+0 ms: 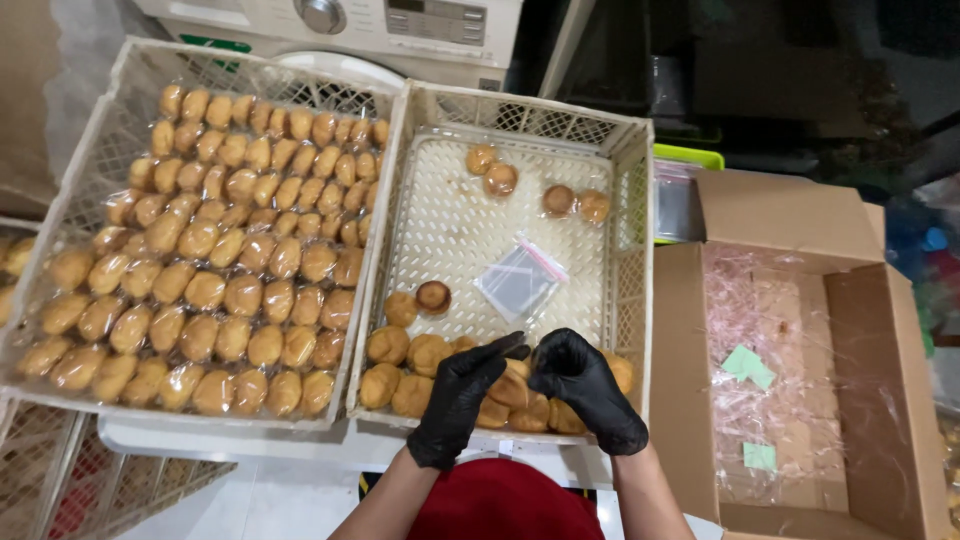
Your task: Bag small pastries into individual plastic bags and organize them in a crate.
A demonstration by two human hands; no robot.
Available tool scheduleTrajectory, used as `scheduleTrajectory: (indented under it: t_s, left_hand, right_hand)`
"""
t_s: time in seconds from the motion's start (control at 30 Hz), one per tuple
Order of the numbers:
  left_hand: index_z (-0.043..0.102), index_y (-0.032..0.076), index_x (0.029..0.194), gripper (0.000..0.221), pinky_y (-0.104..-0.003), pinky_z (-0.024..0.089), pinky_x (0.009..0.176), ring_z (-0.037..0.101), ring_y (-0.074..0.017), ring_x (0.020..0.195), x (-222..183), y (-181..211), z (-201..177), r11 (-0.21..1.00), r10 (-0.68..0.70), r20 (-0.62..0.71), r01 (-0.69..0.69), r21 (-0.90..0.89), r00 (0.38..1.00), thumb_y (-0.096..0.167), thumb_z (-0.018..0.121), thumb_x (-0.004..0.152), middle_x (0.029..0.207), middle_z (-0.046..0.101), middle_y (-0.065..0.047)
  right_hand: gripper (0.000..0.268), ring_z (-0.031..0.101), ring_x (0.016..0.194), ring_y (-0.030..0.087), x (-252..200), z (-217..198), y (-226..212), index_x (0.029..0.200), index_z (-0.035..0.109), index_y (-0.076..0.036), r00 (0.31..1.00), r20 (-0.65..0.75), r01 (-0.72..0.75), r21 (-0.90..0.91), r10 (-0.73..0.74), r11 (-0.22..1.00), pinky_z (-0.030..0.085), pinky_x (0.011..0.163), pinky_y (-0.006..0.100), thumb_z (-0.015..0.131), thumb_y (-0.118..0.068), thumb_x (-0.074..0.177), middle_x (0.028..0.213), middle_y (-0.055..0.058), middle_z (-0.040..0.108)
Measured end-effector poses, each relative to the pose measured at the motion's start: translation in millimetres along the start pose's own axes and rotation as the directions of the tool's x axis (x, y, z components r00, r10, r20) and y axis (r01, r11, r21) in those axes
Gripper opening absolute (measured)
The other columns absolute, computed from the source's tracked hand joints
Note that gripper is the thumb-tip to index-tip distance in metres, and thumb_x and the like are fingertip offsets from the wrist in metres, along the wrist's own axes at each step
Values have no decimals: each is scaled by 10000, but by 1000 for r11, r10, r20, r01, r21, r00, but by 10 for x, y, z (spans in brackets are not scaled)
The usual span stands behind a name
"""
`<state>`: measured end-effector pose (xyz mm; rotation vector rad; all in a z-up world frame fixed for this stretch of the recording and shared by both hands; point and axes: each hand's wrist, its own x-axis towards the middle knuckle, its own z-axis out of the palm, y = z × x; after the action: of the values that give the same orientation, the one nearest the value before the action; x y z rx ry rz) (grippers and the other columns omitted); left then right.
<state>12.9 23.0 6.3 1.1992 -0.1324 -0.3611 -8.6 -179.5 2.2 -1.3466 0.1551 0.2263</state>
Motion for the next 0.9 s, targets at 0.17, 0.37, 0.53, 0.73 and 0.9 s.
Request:
scheduleTrajectory:
  t_s: [0.17,0.37,0.53,0.73,0.9]
  left_hand:
    - [776,-10,1158,327,-356,542,1076,721,-226,1158,3,3,-52,998,-56,-76,53,-45,996,164,622,928,1192,782,-149]
    - [771,6,1057,185,-386,445,1119,648,-284,1230,-81,-575,-339,923,-55,-10,47,-382,998,98,676,927,1240,732,-176]
    - [690,43,1178,283,-370,491,1093,634,-244,1254,-191,-87,-322,974,-37,-12,34,-224,999,70,718,898,1296,705,-137]
    - [450,103,1463,679,-324,531,1043,591,-200,1301,-163,326,-384,982,127,-128,-106,156,984,55,770,866,1482,556,-75]
    - [42,180,1660,1310,-282,534,910,637,-175,996,-311,484,-533,959,230,-309,-161,233,923,185,904,674,1321,632,-117]
  right_hand:
    - [225,678,841,174,14,22,-82,931,649,-46,999,17,49,-57,-48,997,589,771,308,820,30,805,921,92,705]
    - [336,553,806,194,64,209,-408,798,650,-83,892,379,327,-162,-247,931,440,762,346,598,-326,1024,839,45,559]
    - [293,708,942,269,219,-106,-26,765,826,-27,822,540,237,-32,-182,971,547,863,440,726,-281,869,1044,167,768]
    - [489,695,821,209,851,-55,-555,883,748,-40,789,590,400,-283,-170,872,534,793,341,531,-453,1029,880,88,736]
    - [129,688,1063,206,1238,-71,-4,1045,770,-41,916,217,400,-499,-336,769,610,920,299,732,-95,935,1137,90,651]
